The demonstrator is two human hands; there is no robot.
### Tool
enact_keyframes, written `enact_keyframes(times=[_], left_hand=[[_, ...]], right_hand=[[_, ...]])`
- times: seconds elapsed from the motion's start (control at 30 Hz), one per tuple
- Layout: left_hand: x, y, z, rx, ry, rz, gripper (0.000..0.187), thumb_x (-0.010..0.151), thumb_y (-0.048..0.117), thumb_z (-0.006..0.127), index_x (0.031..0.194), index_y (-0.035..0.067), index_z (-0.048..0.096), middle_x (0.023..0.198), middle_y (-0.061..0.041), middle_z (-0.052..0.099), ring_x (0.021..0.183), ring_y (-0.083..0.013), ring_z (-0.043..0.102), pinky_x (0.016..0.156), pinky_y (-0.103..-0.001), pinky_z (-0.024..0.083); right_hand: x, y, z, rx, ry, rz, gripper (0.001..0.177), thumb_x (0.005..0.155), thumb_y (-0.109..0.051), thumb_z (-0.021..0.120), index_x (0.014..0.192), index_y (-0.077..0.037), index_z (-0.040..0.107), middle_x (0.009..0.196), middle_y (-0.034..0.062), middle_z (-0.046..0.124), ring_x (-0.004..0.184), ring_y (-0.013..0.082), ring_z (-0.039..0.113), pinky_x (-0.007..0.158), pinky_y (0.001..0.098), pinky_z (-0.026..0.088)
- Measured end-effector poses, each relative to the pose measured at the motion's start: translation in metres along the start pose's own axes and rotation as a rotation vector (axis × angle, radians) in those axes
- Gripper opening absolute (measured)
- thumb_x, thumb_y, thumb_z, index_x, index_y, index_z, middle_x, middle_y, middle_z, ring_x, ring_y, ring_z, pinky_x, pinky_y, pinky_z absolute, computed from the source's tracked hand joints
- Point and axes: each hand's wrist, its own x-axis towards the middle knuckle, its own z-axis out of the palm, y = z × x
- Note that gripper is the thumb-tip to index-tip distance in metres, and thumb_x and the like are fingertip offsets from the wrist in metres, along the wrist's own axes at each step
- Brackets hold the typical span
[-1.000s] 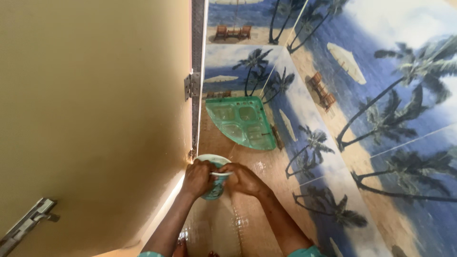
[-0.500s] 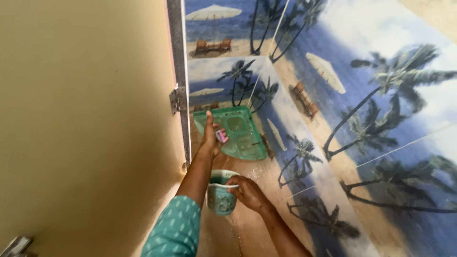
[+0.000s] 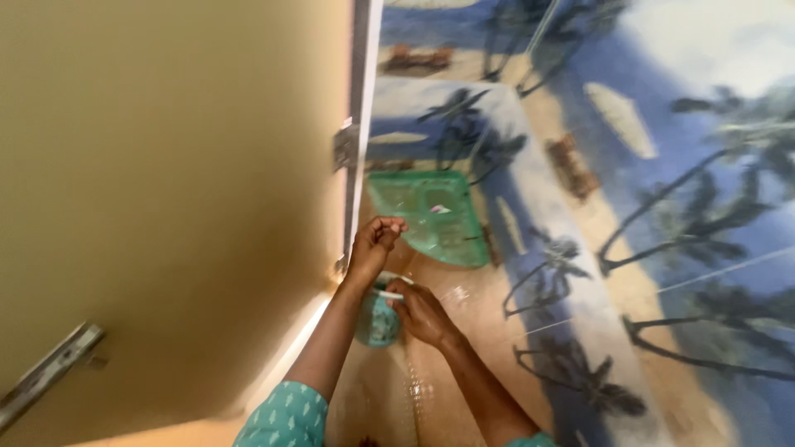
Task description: The person washes a green plastic tray in a green bucket of soapy water, rinses it under a tap, and places it on the wall. They then scoop water from a blue bucket into a mug and pour it into the toilet. Finally, they pick up a traditional straw broom and sweep the bathroom floor.
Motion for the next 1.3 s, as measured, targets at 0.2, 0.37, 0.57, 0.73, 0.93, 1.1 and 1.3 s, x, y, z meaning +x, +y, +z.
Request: enact_keyframes(times=[0.2,0.37,0.57,0.73,0.93,1.1,1.3], left_hand=[[-0.152,-0.012,-0.109,0.300,0.460,0.123,0.014,0.099,0.009,0.061,0.106,0.002,0.071,0.102,-0.004,0.078,0.094,-0.0131,0.073,0.086,-0.030,0.057],[-0.313,-0.043,-0.224,0.106,1.039,0.195,0.033,0.087,-0.007,0.048,0.116,0.000,0.063,0.108,-0.012,0.074,0.103,-0.0201,0.071,0.093,-0.032,0.058],[-0.395,0.034,-0.316,0.196,1.039,0.303,0.049,0.103,0.033,0.055,0.142,0.002,0.050,0.145,-0.019,0.051,0.138,-0.0269,0.046,0.114,-0.040,0.038],[-0.400,0.101,-0.337,0.473,0.786,0.082,0.058,0.105,0.056,0.041,0.136,0.009,0.055,0.130,-0.020,0.067,0.127,-0.0327,0.062,0.106,-0.042,0.047],[-0.445,0.120,-0.333,0.605,0.490,-0.006,0.055,0.105,0.056,0.036,0.131,0.015,0.061,0.120,-0.019,0.073,0.116,-0.0376,0.069,0.098,-0.044,0.052],[-0.474,0.096,-0.298,0.488,0.170,0.089,0.050,0.108,0.041,0.033,0.126,0.012,0.070,0.124,-0.014,0.075,0.116,-0.0321,0.072,0.106,-0.042,0.051],[-0.517,0.093,-0.294,0.545,0.234,-0.077,0.031,0.096,0.027,0.060,0.119,0.009,0.068,0.121,-0.014,0.071,0.109,-0.0327,0.071,0.097,-0.042,0.055]], right_hand=[[0.023,-0.054,0.085,-0.094,-0.191,-0.039,0.021,0.098,-0.017,0.061,0.116,-0.006,0.058,0.101,0.0205,0.072,0.093,0.0398,0.069,0.074,0.0525,0.052],[0.006,-0.113,0.165,-0.157,-0.439,-0.189,0.020,0.102,-0.021,0.057,0.115,-0.006,0.056,0.098,0.0212,0.072,0.091,0.0386,0.071,0.077,0.0519,0.053],[-0.031,-0.189,0.259,-0.134,-0.672,-0.398,0.019,0.099,-0.019,0.058,0.112,-0.007,0.054,0.102,0.0213,0.071,0.095,0.0401,0.070,0.079,0.0541,0.052],[-0.063,-0.262,0.322,-0.143,-0.729,-0.389,0.018,0.101,-0.019,0.056,0.115,-0.008,0.053,0.105,0.0195,0.072,0.095,0.0401,0.069,0.080,0.0541,0.052],[-0.104,-0.294,0.374,-0.093,-0.644,-0.380,0.021,0.097,-0.015,0.057,0.115,-0.005,0.057,0.108,0.0201,0.072,0.100,0.0410,0.069,0.086,0.0543,0.051],[-0.131,-0.260,0.411,-0.143,-0.618,-0.319,0.020,0.101,-0.011,0.055,0.117,-0.002,0.063,0.111,0.0239,0.071,0.110,0.0431,0.067,0.094,0.0542,0.051],[-0.129,-0.229,0.422,-0.113,-0.574,-0.382,0.026,0.088,-0.008,0.060,0.112,-0.007,0.067,0.108,0.0199,0.074,0.108,0.0401,0.068,0.093,0.0500,0.053]])
